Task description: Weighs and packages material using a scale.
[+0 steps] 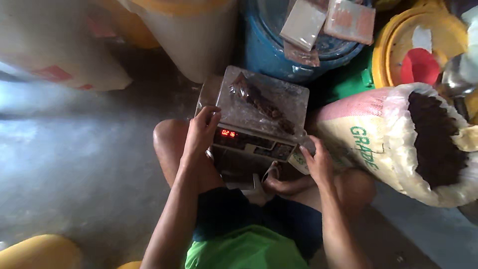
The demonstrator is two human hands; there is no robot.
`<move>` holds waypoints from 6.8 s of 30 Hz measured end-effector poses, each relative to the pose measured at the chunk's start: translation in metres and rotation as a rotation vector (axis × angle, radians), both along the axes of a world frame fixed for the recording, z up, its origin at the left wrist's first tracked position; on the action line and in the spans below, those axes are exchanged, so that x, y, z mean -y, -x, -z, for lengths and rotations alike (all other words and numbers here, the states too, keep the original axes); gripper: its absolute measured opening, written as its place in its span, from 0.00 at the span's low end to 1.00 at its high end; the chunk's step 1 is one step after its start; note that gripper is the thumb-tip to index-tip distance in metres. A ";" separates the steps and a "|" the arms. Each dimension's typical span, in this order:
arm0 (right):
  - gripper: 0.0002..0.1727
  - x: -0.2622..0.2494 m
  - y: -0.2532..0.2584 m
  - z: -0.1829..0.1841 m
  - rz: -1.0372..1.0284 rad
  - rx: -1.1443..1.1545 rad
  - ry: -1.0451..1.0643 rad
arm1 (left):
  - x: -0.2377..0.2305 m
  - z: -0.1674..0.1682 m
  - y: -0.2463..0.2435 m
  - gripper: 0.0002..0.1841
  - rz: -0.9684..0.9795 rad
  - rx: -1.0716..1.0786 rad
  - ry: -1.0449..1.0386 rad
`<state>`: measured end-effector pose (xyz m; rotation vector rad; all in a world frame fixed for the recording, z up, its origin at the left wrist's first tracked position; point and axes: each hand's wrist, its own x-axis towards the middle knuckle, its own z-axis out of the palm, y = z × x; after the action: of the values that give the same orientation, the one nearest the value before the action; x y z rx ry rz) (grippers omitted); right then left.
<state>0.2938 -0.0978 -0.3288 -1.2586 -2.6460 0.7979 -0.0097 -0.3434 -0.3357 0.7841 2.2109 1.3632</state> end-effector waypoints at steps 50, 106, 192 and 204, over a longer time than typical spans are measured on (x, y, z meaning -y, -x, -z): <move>0.28 0.004 0.010 0.034 0.039 -0.264 -0.022 | -0.020 0.001 -0.018 0.16 0.206 -0.047 0.257; 0.28 0.025 -0.002 0.031 0.070 -0.252 0.005 | -0.098 0.006 0.006 0.21 0.021 -0.309 -0.077; 0.26 0.011 0.050 0.042 0.020 -0.293 -0.050 | -0.125 0.047 -0.050 0.28 0.336 -0.546 0.059; 0.28 0.009 0.017 0.037 0.049 -0.243 -0.034 | -0.091 0.028 0.021 0.27 -0.060 -0.231 -0.207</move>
<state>0.2764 -0.1065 -0.3657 -1.1339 -2.4171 0.8369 -0.0304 -0.2526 -0.3634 1.0010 2.3059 1.6231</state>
